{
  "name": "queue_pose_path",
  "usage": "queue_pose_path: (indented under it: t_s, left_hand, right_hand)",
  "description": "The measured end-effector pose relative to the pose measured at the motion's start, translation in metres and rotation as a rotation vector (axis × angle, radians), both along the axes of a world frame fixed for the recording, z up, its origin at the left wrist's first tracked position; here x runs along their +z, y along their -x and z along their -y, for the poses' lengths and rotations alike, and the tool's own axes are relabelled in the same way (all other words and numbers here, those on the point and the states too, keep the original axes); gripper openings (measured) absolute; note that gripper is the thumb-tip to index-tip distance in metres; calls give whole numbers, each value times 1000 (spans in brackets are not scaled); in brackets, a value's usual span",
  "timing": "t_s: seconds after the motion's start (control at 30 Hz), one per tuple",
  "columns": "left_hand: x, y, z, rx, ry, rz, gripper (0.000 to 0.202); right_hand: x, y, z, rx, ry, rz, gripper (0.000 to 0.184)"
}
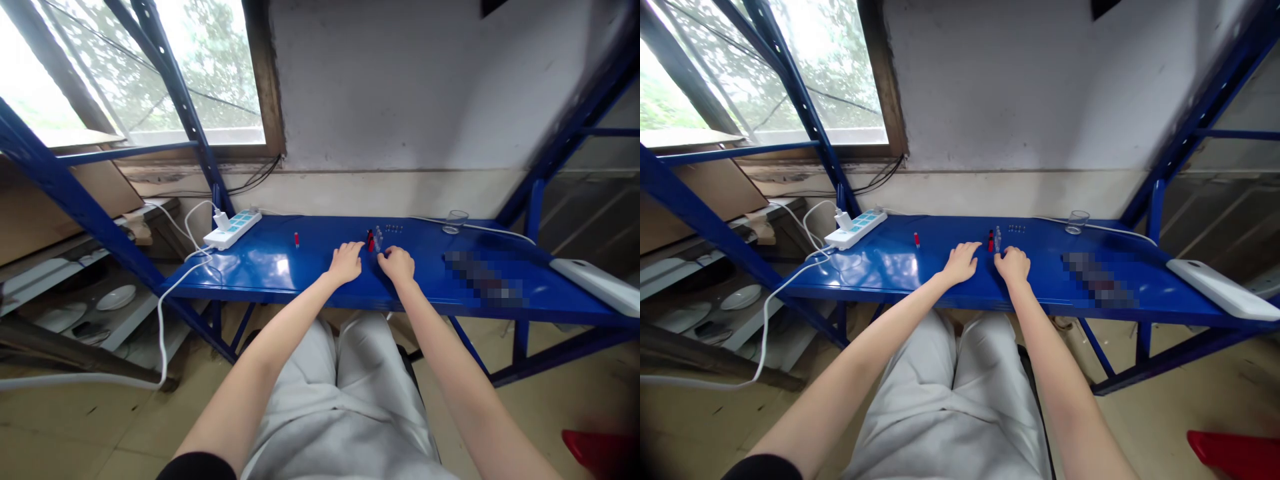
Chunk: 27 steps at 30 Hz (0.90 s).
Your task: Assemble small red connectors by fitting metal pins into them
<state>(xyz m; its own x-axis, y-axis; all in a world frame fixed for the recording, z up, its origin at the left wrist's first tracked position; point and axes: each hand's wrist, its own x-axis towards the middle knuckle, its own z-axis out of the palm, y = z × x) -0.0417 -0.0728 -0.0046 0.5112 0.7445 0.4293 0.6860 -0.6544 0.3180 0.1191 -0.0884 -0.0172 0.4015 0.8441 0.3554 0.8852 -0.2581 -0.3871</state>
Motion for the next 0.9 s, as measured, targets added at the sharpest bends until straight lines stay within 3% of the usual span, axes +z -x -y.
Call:
queue_pose_path:
  t_s: [0.17,0.37,0.53,0.67,0.9]
  left_hand:
    - [-2,-29,0,58,28,-89,59]
    - [-4,-37,-9,124,61,-188,62]
    - [-9,-35,-13,113,-24,-188,52]
    - [-3,-38,-12,115,-135,-147,38]
    - [3,-53,-19,173,-115,-71,22]
  right_hand:
    - [-2,-2,-2,24,24,13,29]
    - [-3,-4,-4,47,32,21,30]
    - [-4,-3,-6,53,33,33,30]
    - [-5,-3,-10,48,31,46,30]
    - [-6,-5,-16,37,68,29,30]
